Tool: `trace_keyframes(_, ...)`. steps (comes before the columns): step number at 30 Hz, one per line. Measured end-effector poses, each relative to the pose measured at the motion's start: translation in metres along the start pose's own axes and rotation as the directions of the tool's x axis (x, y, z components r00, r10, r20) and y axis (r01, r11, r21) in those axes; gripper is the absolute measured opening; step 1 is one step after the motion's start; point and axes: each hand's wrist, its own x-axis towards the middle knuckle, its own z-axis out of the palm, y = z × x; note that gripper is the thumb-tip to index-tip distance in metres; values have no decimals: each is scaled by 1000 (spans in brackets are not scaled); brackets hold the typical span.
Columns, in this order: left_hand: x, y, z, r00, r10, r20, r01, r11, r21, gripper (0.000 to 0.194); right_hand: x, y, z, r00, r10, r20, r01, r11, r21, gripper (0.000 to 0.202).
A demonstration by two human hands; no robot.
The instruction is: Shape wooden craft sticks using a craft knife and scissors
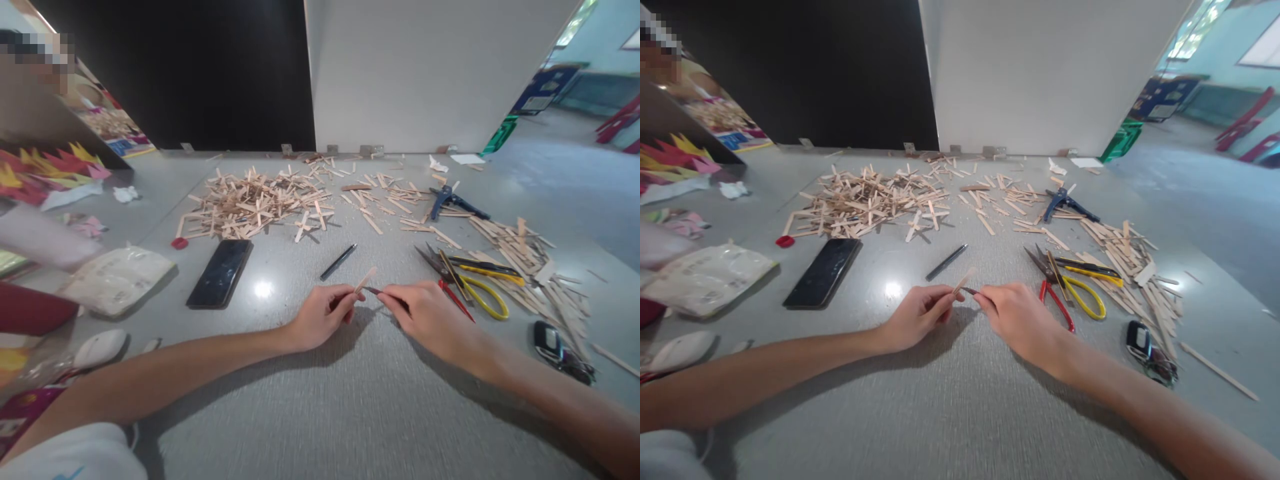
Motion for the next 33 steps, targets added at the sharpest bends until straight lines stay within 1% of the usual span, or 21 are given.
trace_keyframes(4,-1,-2,0,999,49,3,-49,996,76,40,-2,-1,-3,998,-9,61,17,993,-120,33)
trace_keyframes(10,-1,-3,-1,995,91,29,-94,986,137,44,1,0,-8,995,-21,99,35,990,-139,32)
trace_keyframes(13,-1,-3,0,996,87,29,-90,985,146,46,2,2,-10,991,-63,117,82,982,-167,31)
trace_keyframes(16,0,-2,0,997,75,23,-78,986,150,46,2,4,-10,984,-111,141,146,952,-269,24)
trace_keyframes(18,0,-2,0,998,67,19,-69,986,153,45,0,5,-9,981,-128,149,170,933,-317,22)
trace_keyframes(23,0,0,0,998,62,27,-65,985,157,44,-2,4,-10,981,-152,119,181,940,-289,25)
trace_keyframes(33,-1,-3,1,997,76,30,-80,982,168,42,0,4,-11,981,-128,146,164,947,-276,27)
